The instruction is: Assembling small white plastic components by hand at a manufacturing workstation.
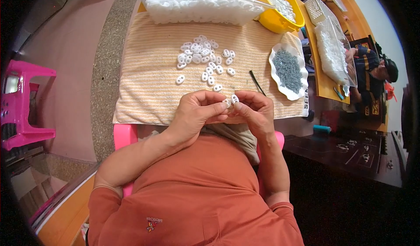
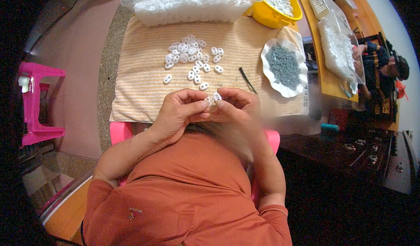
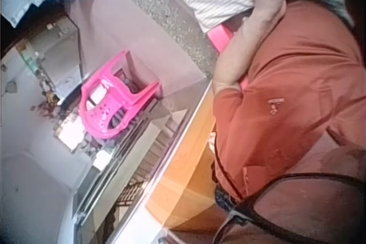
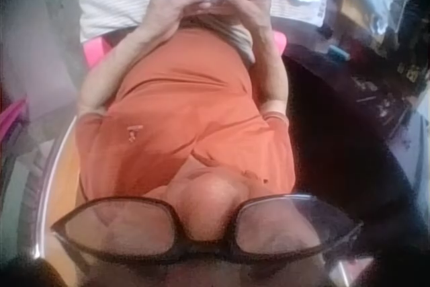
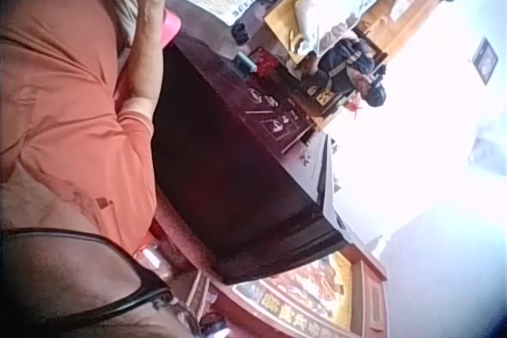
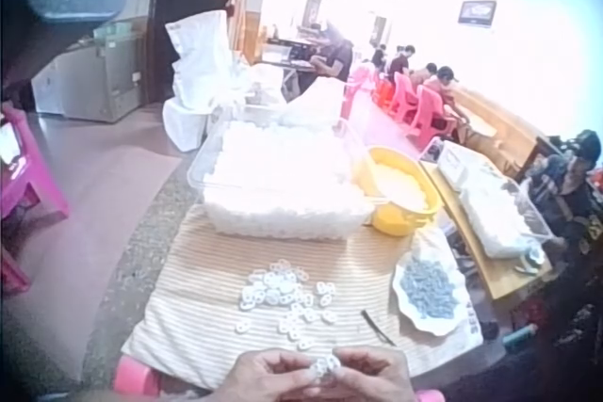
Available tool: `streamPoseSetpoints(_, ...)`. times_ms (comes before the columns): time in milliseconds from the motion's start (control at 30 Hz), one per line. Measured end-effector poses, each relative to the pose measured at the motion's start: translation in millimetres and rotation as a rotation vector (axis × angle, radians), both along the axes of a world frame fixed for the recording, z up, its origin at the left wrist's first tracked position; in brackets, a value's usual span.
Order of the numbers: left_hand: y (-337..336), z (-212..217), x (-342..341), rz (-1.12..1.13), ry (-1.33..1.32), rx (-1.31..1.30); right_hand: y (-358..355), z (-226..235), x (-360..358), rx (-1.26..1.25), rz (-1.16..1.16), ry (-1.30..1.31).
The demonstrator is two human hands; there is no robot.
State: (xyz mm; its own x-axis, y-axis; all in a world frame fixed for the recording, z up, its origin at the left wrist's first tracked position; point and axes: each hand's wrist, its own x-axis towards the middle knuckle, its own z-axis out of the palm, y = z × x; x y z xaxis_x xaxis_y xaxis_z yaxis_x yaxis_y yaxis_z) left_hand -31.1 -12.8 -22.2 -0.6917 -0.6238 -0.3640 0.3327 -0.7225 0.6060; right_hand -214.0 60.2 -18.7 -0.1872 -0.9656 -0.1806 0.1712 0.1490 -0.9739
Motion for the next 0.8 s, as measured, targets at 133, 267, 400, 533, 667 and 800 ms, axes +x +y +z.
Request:
streamPoseSetpoints(133,0,-1,0,0.002,-0.013,-0.003,0,-1,0,-0.020,0.018,0.019)
streamPoseSetpoints(267,1,-1,0,-0.002,-0.013,-0.012,1,1,1,-0.021,0.013,0.020)
streamPoseSetpoints(400,1,-1,-1,-0.006,-0.013,-0.020,1,2,2,-0.014,0.025,-0.004)
streamPoseSetpoints(533,2,-3,-1,-0.005,-0.004,-0.032,1,8,10,0.007,0.025,-0.044)
streamPoseSetpoints(667,2,-2,-2,-0.003,0.001,-0.033,1,8,10,0.030,0.013,-0.083)
streamPoseSetpoints(800,2,-3,-2,-0.009,-0.003,-0.040,1,7,10,0.022,0.024,-0.092)
